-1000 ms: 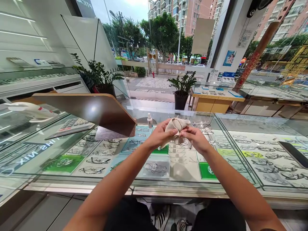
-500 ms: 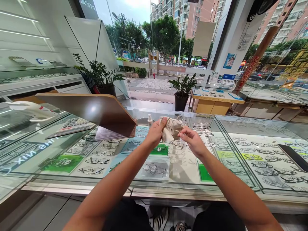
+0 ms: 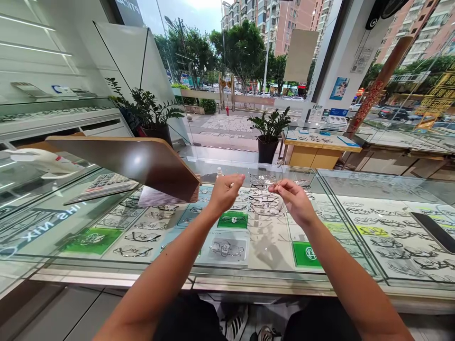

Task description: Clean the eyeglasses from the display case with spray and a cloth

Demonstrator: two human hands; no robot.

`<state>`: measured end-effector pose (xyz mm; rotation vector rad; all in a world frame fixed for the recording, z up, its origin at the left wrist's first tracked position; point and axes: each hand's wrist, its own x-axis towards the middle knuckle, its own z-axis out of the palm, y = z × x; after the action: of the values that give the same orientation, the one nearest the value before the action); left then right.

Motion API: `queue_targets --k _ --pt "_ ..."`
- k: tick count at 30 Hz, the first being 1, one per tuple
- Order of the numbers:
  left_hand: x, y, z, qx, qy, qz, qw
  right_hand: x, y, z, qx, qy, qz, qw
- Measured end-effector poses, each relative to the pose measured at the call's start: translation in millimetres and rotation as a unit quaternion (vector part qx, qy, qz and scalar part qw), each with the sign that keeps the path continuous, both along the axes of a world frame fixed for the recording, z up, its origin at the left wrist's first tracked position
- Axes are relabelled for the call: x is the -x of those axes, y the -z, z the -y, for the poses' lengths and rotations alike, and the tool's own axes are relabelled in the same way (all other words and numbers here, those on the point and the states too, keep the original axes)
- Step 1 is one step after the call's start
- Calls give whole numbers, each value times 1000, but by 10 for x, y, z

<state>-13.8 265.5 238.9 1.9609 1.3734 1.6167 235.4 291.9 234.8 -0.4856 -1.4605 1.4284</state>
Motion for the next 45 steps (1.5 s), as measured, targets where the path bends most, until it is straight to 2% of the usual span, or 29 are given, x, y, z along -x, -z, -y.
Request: queue_targets --k 3,6,9,14,18,24,29,36,41,45 --pt "-56 2 11 -16 -31 -77 996 9 -13 12 -12 -6 17 1000" --pt "-99 21 34 -8 -43 -77 996 27 -13 27 -21 -4 29 999" --pt "-118 52 58 -34 -41 -77 996 40 -3 38 -30 -22 47 998" --pt "-116 57 70 -97 -17 -109 989 44 2 48 -53 -51 102 992" --pt "-101 41 70 -136 -21 -152 979 36 -13 47 -62 -74 122 988" --pt "-88 27 91 -157 7 -201 967 -3 -24 28 -76 -96 140 983" --pt "-78 8 98 -186 35 -203 961 -30 -49 24 -69 -108 143 981" --pt "-20 95 57 -176 42 -218 959 -103 -102 -37 -59 -129 140 980" --pt "-55 85 86 -167 36 -203 964 -152 -148 8 -109 -112 177 972" --pt "-91 -48 153 -201 10 -182 962 -174 -274 56 -181 -11 142 973"
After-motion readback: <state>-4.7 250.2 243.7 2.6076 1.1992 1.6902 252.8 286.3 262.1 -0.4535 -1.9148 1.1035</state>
